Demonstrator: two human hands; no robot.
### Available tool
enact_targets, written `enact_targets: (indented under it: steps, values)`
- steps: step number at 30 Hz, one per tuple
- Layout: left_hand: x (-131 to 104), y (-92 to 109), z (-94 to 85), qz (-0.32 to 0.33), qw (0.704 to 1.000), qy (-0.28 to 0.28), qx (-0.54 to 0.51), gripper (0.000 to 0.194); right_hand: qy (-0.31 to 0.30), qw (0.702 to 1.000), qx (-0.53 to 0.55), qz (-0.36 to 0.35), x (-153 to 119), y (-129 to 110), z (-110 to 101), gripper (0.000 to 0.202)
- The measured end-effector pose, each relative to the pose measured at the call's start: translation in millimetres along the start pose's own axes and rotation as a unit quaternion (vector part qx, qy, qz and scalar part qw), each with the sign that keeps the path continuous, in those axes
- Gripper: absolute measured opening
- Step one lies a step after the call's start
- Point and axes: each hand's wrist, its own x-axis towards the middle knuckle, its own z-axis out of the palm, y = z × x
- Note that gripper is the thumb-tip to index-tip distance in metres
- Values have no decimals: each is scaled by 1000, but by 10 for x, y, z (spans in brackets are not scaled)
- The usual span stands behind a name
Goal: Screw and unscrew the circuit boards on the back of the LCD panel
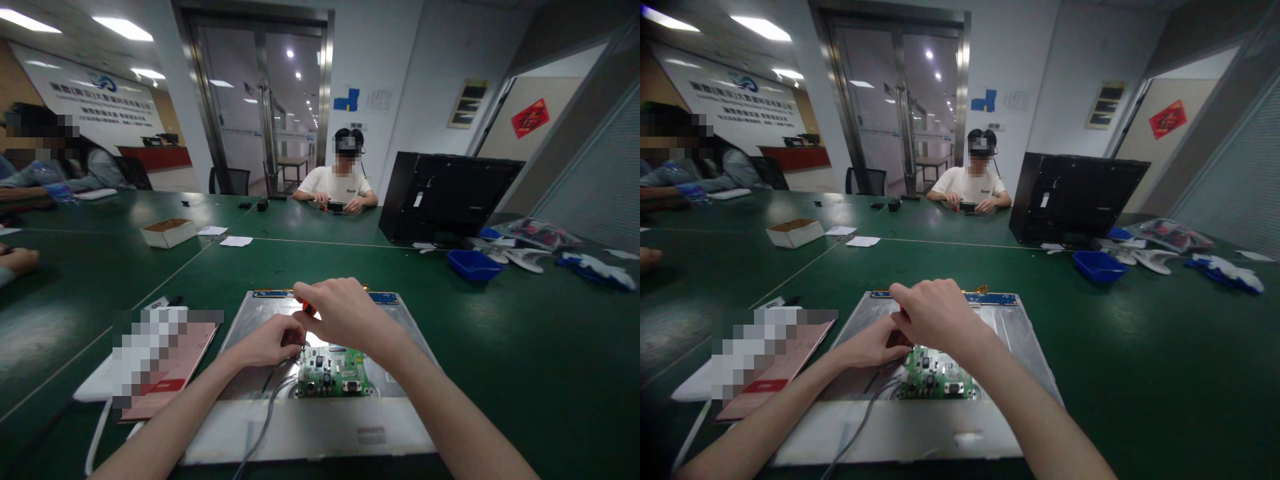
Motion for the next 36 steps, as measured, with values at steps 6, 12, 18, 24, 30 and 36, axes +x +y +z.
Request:
enact_targets:
  steps: [6,12,18,24,30,36]
  values:
    - [4,11,-4,17,1000,5,4,6,3,1000,17,-15,-20,-13,-17,17]
    - [0,12,-3,3,1000,0,0,7,6,1000,8,-7,-4,4,3,12]
    - [-3,29,-12,20,1000,0,6,6,15,1000,18,-20,-7,-7,0,13]
    - [-7,39,-10,10,1000,-4,1,7,5,1000,7,-8,15,1,15,12]
    - [-1,38,-3,21,1000,1,-6,6,19,1000,11,-9,3,-1,33,15]
    - [-3,21,13,14,1000,-4,-22,5,12,1000,-3,3,22,5,57,15]
